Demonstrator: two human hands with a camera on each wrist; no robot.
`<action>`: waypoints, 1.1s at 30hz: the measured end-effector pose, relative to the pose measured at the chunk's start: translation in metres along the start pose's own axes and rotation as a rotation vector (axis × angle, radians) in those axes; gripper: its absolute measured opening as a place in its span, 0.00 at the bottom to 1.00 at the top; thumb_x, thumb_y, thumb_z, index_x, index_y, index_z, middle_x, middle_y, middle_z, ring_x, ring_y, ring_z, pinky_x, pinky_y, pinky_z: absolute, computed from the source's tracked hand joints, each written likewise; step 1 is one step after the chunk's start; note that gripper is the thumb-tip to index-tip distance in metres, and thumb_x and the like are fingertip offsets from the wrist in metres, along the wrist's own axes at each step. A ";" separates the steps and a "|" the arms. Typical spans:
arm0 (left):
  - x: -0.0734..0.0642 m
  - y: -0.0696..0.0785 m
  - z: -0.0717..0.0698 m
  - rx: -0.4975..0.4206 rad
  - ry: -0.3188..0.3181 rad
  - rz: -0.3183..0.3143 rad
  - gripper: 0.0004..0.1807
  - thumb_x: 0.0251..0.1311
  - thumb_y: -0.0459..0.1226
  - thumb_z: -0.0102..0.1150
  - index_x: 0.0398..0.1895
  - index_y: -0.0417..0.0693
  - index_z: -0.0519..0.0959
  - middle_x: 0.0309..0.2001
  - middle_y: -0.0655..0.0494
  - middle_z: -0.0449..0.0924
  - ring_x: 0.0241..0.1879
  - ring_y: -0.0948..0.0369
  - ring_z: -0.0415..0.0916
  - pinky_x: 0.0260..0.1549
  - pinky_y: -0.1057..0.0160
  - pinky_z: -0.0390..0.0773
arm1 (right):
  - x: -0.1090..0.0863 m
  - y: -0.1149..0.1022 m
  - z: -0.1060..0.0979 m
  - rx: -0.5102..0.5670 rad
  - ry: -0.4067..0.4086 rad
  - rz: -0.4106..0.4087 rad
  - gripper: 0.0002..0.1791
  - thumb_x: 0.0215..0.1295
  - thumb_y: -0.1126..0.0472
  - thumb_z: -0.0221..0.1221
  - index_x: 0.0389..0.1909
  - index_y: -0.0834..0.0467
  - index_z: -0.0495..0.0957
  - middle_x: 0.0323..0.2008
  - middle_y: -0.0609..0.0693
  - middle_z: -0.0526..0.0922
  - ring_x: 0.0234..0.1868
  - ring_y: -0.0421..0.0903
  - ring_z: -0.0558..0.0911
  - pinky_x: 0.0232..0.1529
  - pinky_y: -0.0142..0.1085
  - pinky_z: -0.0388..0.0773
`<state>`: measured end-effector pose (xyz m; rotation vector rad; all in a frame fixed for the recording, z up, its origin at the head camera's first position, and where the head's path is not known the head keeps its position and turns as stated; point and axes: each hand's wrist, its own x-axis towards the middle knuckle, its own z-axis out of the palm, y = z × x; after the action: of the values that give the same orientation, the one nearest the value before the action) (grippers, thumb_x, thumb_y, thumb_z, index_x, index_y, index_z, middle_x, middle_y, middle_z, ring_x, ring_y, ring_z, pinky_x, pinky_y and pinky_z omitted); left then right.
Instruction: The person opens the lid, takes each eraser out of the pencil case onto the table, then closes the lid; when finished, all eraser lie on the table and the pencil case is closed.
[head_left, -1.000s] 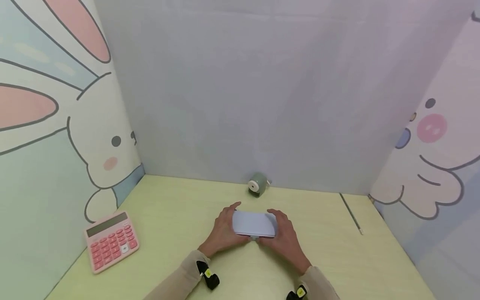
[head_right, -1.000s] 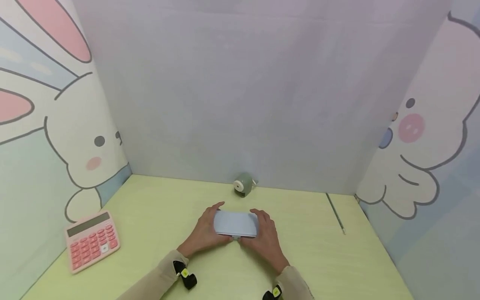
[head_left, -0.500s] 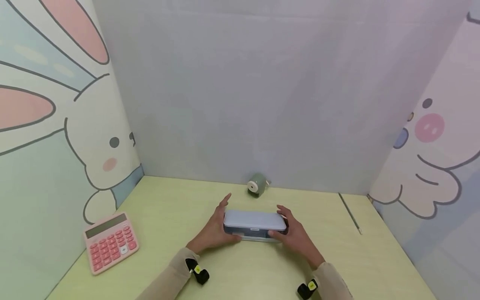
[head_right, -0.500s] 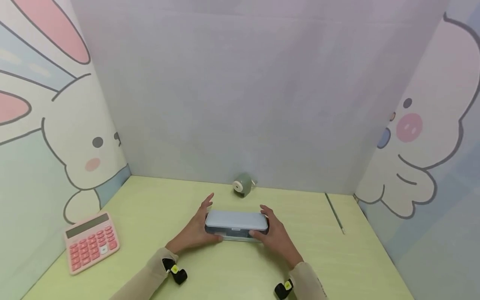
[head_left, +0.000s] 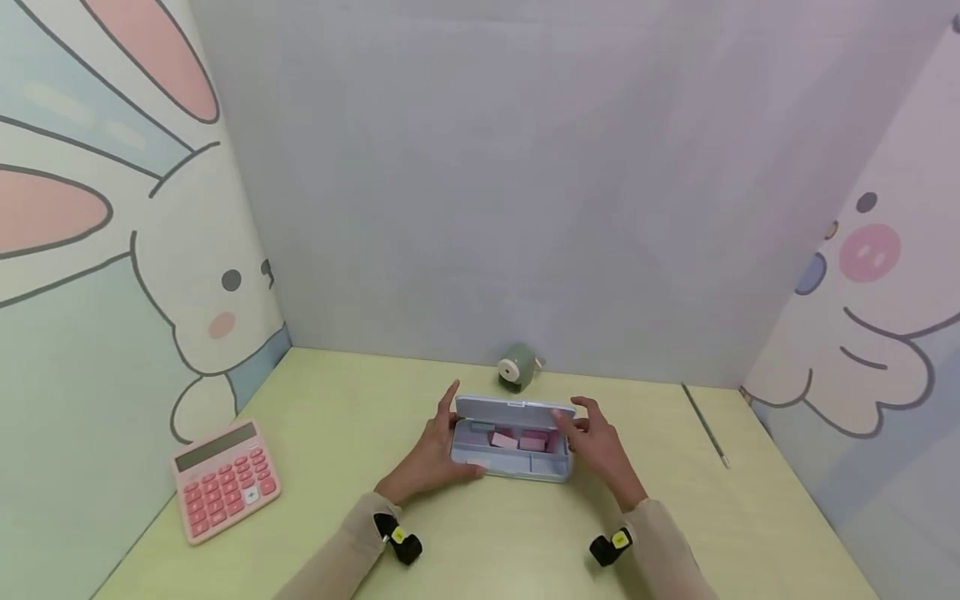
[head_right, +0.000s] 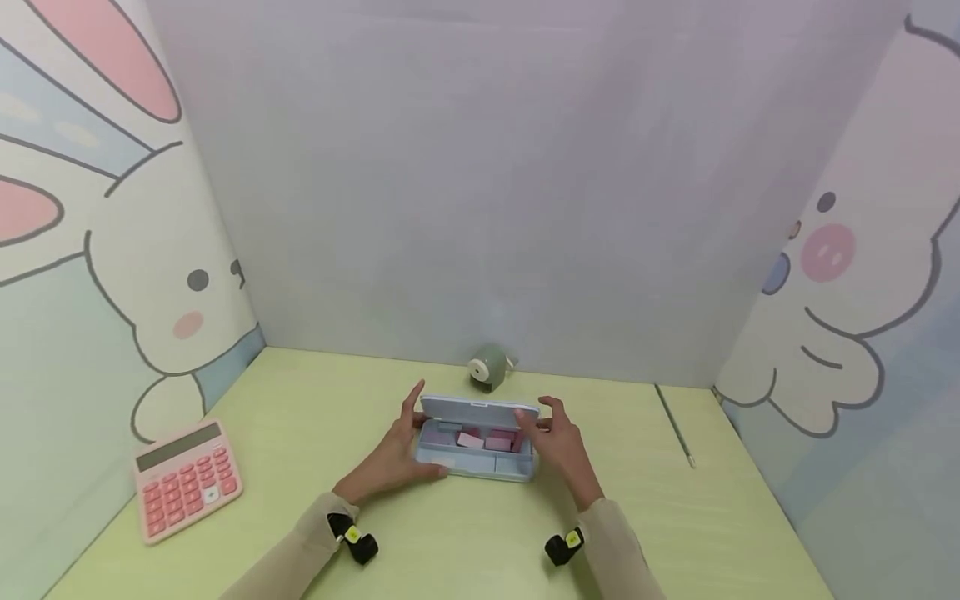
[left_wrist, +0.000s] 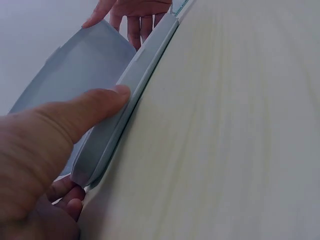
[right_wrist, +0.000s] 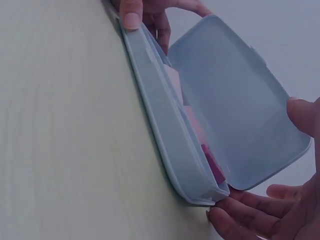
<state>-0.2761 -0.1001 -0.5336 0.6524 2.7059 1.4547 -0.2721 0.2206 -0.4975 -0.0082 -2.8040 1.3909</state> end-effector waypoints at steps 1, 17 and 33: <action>0.000 0.000 0.000 0.004 -0.004 -0.003 0.81 0.46 0.53 0.87 0.87 0.80 0.27 0.72 0.40 0.72 0.75 0.42 0.65 0.74 0.30 0.65 | 0.003 -0.001 -0.001 0.013 -0.002 0.024 0.49 0.74 0.26 0.55 0.80 0.57 0.60 0.64 0.69 0.83 0.52 0.56 0.91 0.56 0.51 0.87; 0.008 0.003 -0.007 0.194 -0.028 -0.039 0.84 0.42 0.60 0.87 0.88 0.73 0.27 0.72 0.45 0.72 0.70 0.45 0.64 0.68 0.37 0.70 | 0.007 0.007 -0.007 0.146 0.012 0.022 0.34 0.80 0.38 0.57 0.74 0.57 0.66 0.57 0.66 0.87 0.49 0.53 0.91 0.40 0.39 0.86; 0.012 0.001 -0.006 0.259 -0.081 -0.101 0.79 0.42 0.65 0.83 0.90 0.47 0.44 0.77 0.39 0.67 0.72 0.42 0.62 0.72 0.34 0.68 | 0.007 0.016 -0.003 -0.200 -0.088 -0.232 0.16 0.70 0.71 0.65 0.50 0.48 0.91 0.46 0.55 0.80 0.37 0.44 0.73 0.38 0.32 0.72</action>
<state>-0.2881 -0.1001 -0.5265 0.5570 2.8418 1.0424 -0.2788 0.2325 -0.5087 0.3726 -2.8876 1.0840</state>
